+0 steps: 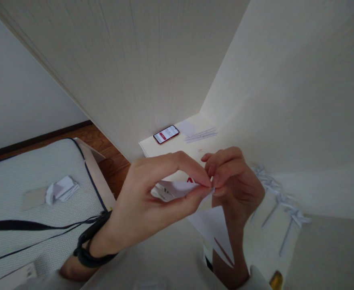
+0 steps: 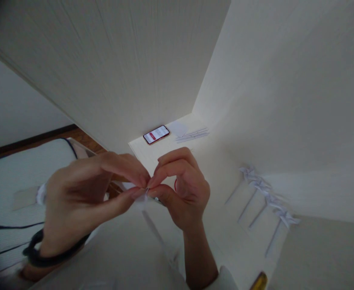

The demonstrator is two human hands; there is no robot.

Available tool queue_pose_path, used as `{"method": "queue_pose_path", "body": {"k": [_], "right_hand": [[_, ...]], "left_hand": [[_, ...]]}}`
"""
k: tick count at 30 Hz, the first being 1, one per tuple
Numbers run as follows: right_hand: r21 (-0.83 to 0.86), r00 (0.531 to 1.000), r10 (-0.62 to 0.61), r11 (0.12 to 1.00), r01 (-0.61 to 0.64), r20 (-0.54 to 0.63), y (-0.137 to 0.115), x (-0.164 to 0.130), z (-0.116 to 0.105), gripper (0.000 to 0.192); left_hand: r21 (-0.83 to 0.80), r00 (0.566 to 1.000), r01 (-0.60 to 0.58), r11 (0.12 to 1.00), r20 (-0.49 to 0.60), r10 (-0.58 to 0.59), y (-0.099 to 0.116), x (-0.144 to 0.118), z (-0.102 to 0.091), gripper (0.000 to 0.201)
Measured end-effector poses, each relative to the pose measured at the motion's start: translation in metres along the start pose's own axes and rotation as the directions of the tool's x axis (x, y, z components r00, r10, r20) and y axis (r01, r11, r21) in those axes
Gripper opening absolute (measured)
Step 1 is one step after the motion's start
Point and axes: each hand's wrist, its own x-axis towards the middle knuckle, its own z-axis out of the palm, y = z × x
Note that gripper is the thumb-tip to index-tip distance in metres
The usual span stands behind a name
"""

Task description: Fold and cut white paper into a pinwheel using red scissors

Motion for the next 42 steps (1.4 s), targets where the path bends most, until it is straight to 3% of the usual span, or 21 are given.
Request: {"method": "queue_pose_path", "body": {"k": [4, 8, 13, 20, 26, 30, 35, 38, 42], "right_hand": [[-0.046, 1.0, 0.002, 0.999, -0.002, 0.003, -0.002, 0.001, 0.0, 0.018], [-0.063, 0.999, -0.036, 0.997, 0.034, -0.034, 0.004, -0.001, 0.0, 0.018], [0.003, 0.998, -0.047, 0.999, 0.048, -0.045, 0.008, -0.002, 0.001, 0.013], [0.022, 0.999, -0.038, 0.999, 0.038, 0.0, 0.005, 0.001, 0.0, 0.015], [0.025, 1.0, -0.023, 0.999, 0.023, 0.006, 0.002, 0.001, 0.001, 0.017], [-0.018, 0.999, -0.033, 0.999, 0.033, 0.015, 0.002, 0.001, 0.001, 0.021], [0.013, 0.998, -0.069, 0.998, 0.068, 0.007, 0.006, -0.001, 0.0, 0.019], [0.013, 0.995, -0.088, 0.996, 0.087, 0.036, 0.007, -0.001, -0.001, 0.017], [-0.077, 0.992, -0.124, 0.989, 0.125, 0.018, 0.008, 0.0, -0.001, 0.016]], "left_hand": [[0.084, 0.999, -0.052, 0.995, 0.001, 0.052, -0.002, -0.004, 0.0, 0.016], [0.149, 0.999, -0.034, 0.988, -0.001, 0.034, -0.003, -0.006, 0.0, 0.02], [0.129, 0.999, -0.021, 0.991, 0.051, 0.014, -0.002, -0.005, -0.002, 0.019], [0.116, 0.98, -0.156, 0.981, 0.139, 0.139, -0.005, -0.003, -0.007, 0.029], [0.094, 0.961, -0.263, 0.96, 0.112, 0.252, -0.006, -0.001, -0.005, 0.028], [0.109, 0.977, -0.171, 0.979, 0.144, 0.155, -0.003, -0.001, -0.007, 0.03], [0.074, 0.983, -0.135, 0.988, 0.135, 0.124, 0.0, -0.003, -0.007, 0.032], [0.027, 0.996, -0.009, 1.0, 0.087, 0.007, 0.0, -0.005, -0.006, 0.029], [-0.037, 0.985, 0.139, 0.99, 0.11, -0.134, 0.003, -0.004, -0.008, 0.022]]}}
